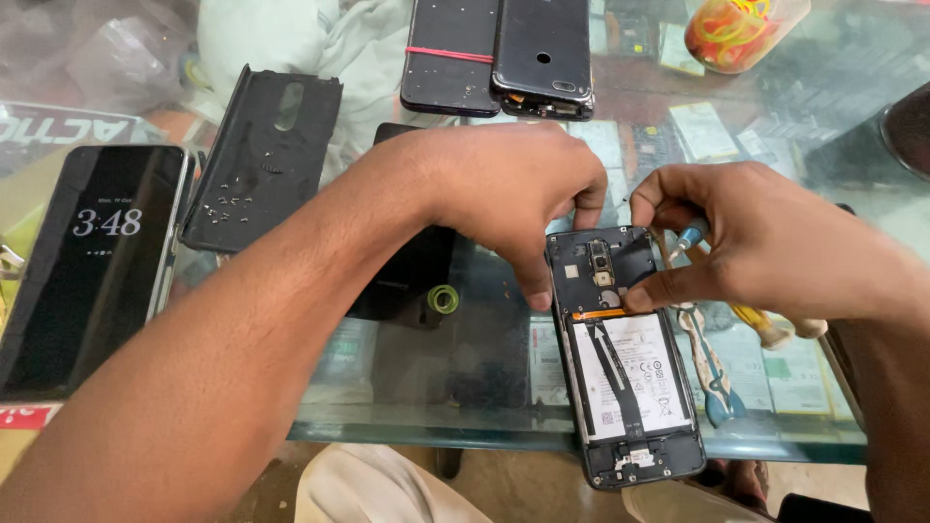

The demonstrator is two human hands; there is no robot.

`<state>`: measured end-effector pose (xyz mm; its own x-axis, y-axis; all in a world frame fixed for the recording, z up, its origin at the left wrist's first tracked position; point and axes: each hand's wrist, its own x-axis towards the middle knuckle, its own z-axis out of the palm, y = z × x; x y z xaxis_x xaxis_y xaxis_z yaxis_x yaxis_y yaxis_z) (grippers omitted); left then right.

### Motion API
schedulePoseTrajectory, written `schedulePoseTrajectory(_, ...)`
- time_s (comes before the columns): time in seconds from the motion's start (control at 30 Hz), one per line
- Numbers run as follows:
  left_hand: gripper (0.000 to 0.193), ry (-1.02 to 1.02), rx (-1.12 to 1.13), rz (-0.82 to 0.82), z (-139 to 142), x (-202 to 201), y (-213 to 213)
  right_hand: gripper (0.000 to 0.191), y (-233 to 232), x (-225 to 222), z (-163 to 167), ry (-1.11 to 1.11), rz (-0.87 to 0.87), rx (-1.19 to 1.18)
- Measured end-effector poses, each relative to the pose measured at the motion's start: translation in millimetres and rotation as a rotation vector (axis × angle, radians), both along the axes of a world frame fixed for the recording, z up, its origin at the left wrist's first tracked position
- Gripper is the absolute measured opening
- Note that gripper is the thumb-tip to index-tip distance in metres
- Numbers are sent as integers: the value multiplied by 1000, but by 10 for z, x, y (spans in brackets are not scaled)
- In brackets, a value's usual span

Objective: The person disassembles a smartphone by removing screws and detaching internal components. They use screwdrivers and a prying tool to remove the back cover, disconnect cables, and lift out the motherboard and camera module.

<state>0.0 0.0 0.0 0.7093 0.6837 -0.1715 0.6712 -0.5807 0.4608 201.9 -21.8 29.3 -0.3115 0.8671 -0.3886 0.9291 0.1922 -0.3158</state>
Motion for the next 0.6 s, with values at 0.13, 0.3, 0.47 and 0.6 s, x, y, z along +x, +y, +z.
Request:
schedulePoseTrajectory(0.13, 66, -123, -163, 9, -35, -30, 5, 48, 85, 145, -128, 102, 11, -54)
schedulePoseTrajectory(0.3, 80, -348, -278, 65, -268, 32, 176, 50, 341, 383, -497, 314, 95, 4)
schedulePoseTrajectory(0.47, 64, -795, -319, 35, -404, -24, 348, 42, 423, 620, -637, 780, 122, 166)
schedulePoseTrajectory(0.6, 54, -1143, -411, -72, -614, -9, 477, 49, 409, 701, -772, 1001, 159, 335)
